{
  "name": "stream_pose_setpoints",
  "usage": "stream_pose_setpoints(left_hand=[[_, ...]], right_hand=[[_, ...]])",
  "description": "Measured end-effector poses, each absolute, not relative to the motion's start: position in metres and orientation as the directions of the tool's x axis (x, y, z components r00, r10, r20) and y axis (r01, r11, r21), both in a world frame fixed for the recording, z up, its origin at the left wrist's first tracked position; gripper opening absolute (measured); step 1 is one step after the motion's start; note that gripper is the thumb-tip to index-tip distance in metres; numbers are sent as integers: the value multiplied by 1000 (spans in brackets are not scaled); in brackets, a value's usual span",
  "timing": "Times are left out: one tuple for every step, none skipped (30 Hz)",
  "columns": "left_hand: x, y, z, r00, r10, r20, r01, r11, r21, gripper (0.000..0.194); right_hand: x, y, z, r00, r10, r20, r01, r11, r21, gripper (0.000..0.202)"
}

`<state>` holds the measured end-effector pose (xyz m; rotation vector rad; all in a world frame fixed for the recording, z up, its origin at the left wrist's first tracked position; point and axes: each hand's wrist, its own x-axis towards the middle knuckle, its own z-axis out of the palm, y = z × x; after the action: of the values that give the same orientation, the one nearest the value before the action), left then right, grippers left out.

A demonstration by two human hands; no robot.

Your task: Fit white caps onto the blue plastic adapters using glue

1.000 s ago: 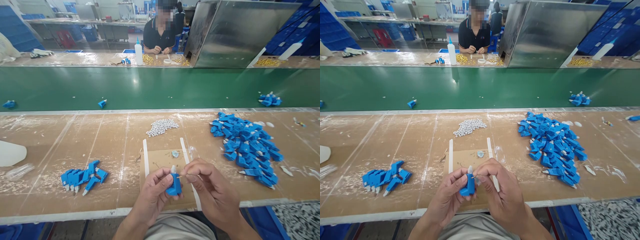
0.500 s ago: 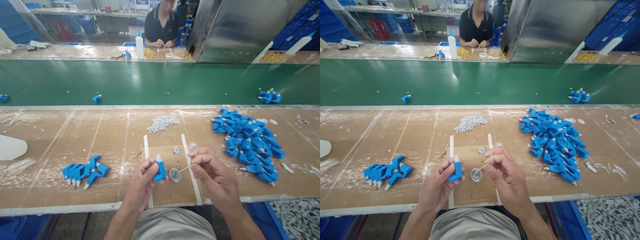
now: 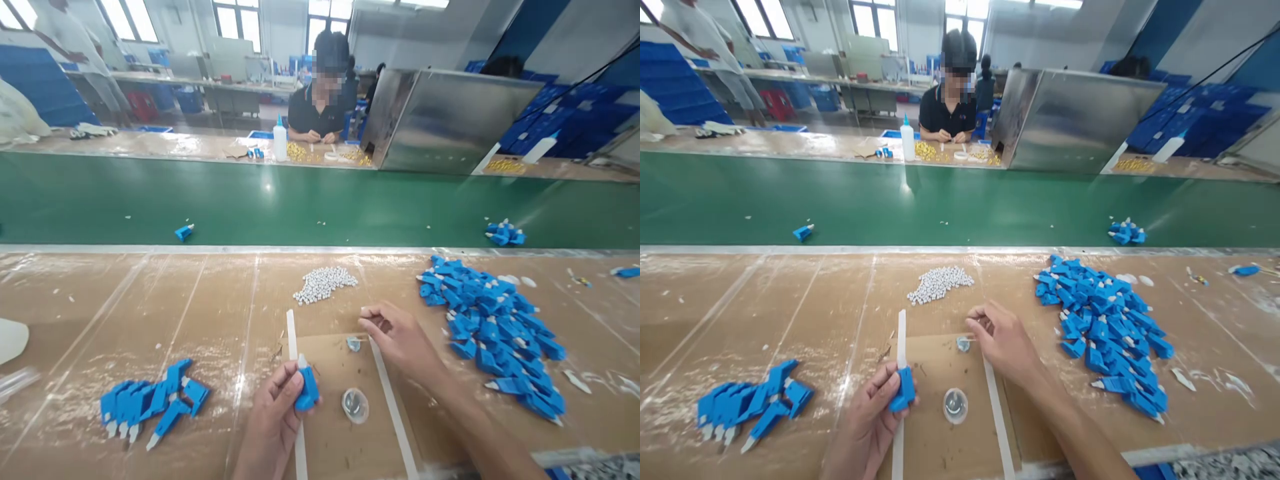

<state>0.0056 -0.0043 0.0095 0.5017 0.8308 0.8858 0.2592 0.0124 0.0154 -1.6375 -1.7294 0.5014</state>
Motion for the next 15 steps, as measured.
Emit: stream_pose_setpoints(left_hand=[[5, -4, 8, 354, 830, -431, -475, 556, 682, 25], [5, -3, 6, 344, 828, -443, -483, 560, 673, 28], [5, -3, 3, 336, 825, -454, -494, 564, 661, 31], [5, -3, 0, 329, 823, -464, -508, 568, 647, 35], [5, -2, -3, 324, 820, -473, -522, 572, 633, 37], [4, -2, -6, 323, 814, -482, -530, 578, 620, 40], [4, -1, -9, 322, 809, -491, -536, 583, 610, 42], [4, 0, -12, 319, 805, -500, -540, 589, 602, 43], [4, 0, -14, 319, 799, -510, -542, 595, 593, 44], [4, 1, -17, 320, 793, -519, -543, 602, 585, 45], [4, 1, -19, 323, 786, -527, -544, 610, 577, 46], [4, 2, -20, 327, 781, -532, -544, 616, 569, 47], [4, 2, -22, 333, 777, -534, -545, 621, 564, 48], [4, 2, -24, 342, 775, -531, -545, 624, 560, 49], [4, 3, -25, 354, 774, -525, -546, 627, 556, 48]], right_hand=[[262, 30, 12, 2, 970, 242, 723, 166, -671, 11], [264, 46, 9, -38, 965, 260, 733, 204, -649, 10], [265, 60, 7, -83, 958, 275, 736, 245, -631, 10], [264, 72, 5, -132, 950, 284, 734, 286, -616, 10], [263, 82, 4, -184, 939, 290, 730, 328, -599, 10], [262, 89, 3, -235, 927, 294, 724, 368, -583, 12], [260, 95, 2, -279, 914, 295, 718, 403, -568, 14], [259, 99, 1, -316, 902, 295, 712, 431, -554, 17], [257, 102, 0, -344, 892, 294, 709, 452, -541, 19], [257, 104, -1, -366, 884, 291, 708, 467, -530, 20], [257, 105, -2, -381, 879, 287, 709, 477, -520, 21], [257, 107, -4, -395, 875, 282, 710, 485, -511, 22], [257, 108, -6, -405, 872, 276, 712, 490, -503, 23], [257, 110, -7, -413, 871, 268, 716, 492, -496, 23], [258, 112, -8, -418, 871, 258, 719, 491, -491, 23]])
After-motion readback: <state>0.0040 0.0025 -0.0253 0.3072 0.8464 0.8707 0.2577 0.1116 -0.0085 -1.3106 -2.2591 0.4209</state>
